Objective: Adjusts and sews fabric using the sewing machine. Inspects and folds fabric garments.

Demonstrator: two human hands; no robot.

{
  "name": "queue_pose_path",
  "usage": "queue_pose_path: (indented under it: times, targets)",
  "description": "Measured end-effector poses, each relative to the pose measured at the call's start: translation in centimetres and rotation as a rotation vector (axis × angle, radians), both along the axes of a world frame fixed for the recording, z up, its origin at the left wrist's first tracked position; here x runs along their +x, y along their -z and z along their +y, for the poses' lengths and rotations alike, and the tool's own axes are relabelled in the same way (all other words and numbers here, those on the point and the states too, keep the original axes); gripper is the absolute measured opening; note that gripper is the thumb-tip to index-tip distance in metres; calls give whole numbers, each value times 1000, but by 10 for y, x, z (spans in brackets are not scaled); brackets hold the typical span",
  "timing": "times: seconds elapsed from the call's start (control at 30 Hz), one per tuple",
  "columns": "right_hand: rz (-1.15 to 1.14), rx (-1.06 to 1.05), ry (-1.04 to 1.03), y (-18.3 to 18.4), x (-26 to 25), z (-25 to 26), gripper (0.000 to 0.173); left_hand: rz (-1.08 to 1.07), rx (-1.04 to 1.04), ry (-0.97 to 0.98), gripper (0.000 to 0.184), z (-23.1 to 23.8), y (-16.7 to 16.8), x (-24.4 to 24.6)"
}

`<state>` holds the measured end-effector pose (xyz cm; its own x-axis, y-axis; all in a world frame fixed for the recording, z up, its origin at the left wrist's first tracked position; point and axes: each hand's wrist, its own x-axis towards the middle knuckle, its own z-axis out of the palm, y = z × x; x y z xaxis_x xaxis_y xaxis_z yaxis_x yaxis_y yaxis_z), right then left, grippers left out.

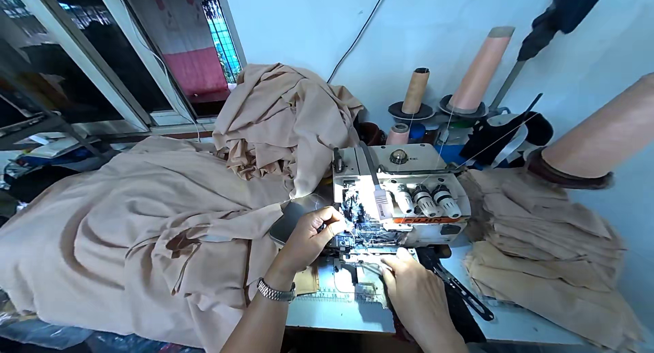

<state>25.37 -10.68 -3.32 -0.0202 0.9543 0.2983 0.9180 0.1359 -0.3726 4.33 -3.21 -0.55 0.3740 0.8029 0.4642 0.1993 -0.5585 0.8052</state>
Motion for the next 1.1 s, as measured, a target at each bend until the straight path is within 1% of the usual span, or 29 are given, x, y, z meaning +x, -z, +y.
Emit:
queue_pose_path:
  times: [0.07,0.13,0.33,0.5,0.6,0.67,0.7,0.77,0.8,0.83,0.87,0.9,0.93,1.0,1.03,1.1]
  targets:
    - [50,170,18,2,1,4,14,-3,-2,0,14,0,0,0]
    - [48,248,31,2,-2,8,14,-6,0,-4,14,0,0,0]
    - [-2,310,51,9,-7,20,13,-7,1,-4,14,0,1,0]
    - [30,310,85,7,-5,14,13,-3,-12,-7,14,-1,0,1]
    - [96,233,54,1,-2,6,14,-12,-8,-8,14,0,1,1]
    - [114,142,-30,-1,2,0,15,-17,-12,-6,14,-1,0,0]
    - [80,27,-94,-4,5,-4,15,-18,-14,-5,14,-1,0,0]
    - [-50,-354,-179,-18,9,-7,23,-15,-12,-6,14,-2,0,0]
    - [-74,-429,-189,-22,10,-7,25,-13,-11,-7,14,-2,1,0]
    - [-52,-359,-179,-20,11,-9,24,-14,-8,-6,14,-1,1,1]
    - [2,-197,-164,-15,12,-10,21,-16,-8,-6,14,-1,1,1]
    - [39,-79,-146,-12,12,-10,19,-15,-11,-7,14,-1,0,0]
    - [41,-45,-138,-13,12,-9,16,-10,-14,-12,14,-1,0,0]
    - [22,-155,-135,-20,12,-9,17,-7,-15,-19,15,-2,0,0]
    - [16,-167,-120,-21,11,-9,17,-9,-14,-18,14,-2,0,0]
    - [15,-32,-71,-19,5,-6,14,-11,-12,-19,14,-1,0,0]
